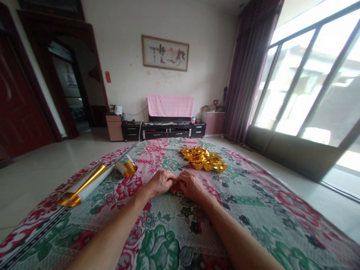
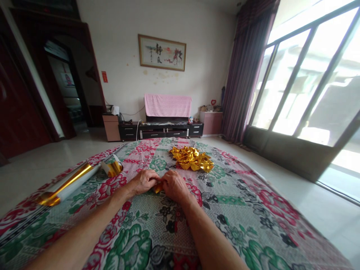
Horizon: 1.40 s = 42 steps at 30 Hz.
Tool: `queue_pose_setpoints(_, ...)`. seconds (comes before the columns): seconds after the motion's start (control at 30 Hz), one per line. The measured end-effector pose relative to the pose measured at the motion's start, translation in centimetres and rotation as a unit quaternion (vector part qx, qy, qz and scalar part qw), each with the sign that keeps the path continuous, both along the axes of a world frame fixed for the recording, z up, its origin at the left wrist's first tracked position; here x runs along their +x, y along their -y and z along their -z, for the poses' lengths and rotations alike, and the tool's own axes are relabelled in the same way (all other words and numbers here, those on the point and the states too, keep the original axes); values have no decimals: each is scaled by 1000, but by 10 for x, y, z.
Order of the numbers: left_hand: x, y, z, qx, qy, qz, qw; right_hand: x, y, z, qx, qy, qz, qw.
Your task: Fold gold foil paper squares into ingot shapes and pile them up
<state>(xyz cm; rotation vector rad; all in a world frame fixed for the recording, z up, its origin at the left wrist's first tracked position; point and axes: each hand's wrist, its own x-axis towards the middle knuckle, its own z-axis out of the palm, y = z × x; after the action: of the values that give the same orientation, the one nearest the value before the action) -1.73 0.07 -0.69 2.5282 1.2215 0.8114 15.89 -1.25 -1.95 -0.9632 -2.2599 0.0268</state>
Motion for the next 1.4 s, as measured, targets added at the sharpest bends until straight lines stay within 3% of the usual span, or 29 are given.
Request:
queue_pose_setpoints(0.33, -1, 9, -11, -86, 7, -22, 996, 0, 1, 0, -11, -2, 2, 1000)
queue_pose_setpoints(0.73, -7, 4, -7, -104, 6, 22, 994, 1, 0, 1, -10, -7, 0, 1000)
queue_pose_setpoints(0.93, -12, 7, -17, -112, -36, 114, 986, 1, -1, 1, -17, -19, -4, 1000)
queue_pose_setpoints(1.23, -14, 3, -12, -102, -54, 109, 987, 12, 0, -7, -60, 3, -73, 996)
queue_pose_setpoints(1.4, -12, 4, -11, -78, -44, 108, 990, 15, -2, -6, -54, 0, -67, 996)
